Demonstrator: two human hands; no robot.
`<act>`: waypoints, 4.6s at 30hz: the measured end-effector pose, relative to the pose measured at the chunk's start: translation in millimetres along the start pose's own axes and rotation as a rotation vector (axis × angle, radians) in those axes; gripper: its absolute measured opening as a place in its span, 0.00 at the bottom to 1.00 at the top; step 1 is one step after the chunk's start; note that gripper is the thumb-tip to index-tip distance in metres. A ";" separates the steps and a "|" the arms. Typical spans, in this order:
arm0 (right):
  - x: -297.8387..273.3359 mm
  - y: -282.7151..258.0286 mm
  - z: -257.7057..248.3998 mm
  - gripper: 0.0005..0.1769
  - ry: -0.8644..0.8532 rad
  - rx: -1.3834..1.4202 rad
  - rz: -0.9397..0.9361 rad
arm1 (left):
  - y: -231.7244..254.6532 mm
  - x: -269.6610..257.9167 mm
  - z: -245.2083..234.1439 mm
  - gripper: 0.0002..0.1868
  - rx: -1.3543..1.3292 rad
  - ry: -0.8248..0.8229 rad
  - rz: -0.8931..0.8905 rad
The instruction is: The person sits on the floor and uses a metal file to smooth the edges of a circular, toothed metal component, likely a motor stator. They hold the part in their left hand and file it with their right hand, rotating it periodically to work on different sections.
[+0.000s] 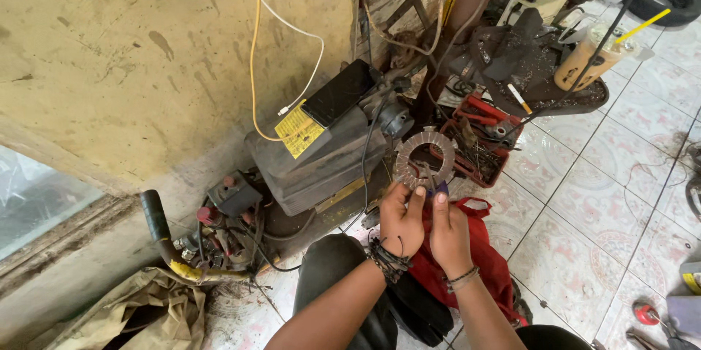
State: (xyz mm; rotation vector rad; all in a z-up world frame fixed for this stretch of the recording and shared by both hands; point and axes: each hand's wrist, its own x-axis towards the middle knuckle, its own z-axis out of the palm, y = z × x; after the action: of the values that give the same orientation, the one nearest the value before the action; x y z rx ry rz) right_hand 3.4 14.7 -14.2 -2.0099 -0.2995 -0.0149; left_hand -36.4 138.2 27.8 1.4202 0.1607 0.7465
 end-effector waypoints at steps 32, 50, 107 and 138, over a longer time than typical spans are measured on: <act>-6.6 -25.7 -50.0 0.35 -0.013 0.078 0.151 | -20.3 -3.0 56.7 0.20 -0.050 -0.128 -0.307; -37.1 9.4 -102.9 0.35 0.125 0.179 0.056 | -48.0 -24.5 82.5 0.12 -0.218 -0.374 -0.377; -61.7 28.7 -153.7 0.33 0.221 0.042 0.182 | -70.1 -51.8 143.4 0.12 -0.140 -0.395 -0.280; -62.6 36.7 -150.3 0.31 0.217 -0.074 0.260 | -76.7 -48.8 144.7 0.14 -0.077 -0.393 -0.236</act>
State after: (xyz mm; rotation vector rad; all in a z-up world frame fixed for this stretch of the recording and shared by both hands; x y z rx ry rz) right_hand -30.9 -146.6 11.3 -2.0856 0.1022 -0.0807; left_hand 30.6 -6.8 -33.0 1.4169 -0.0071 0.2687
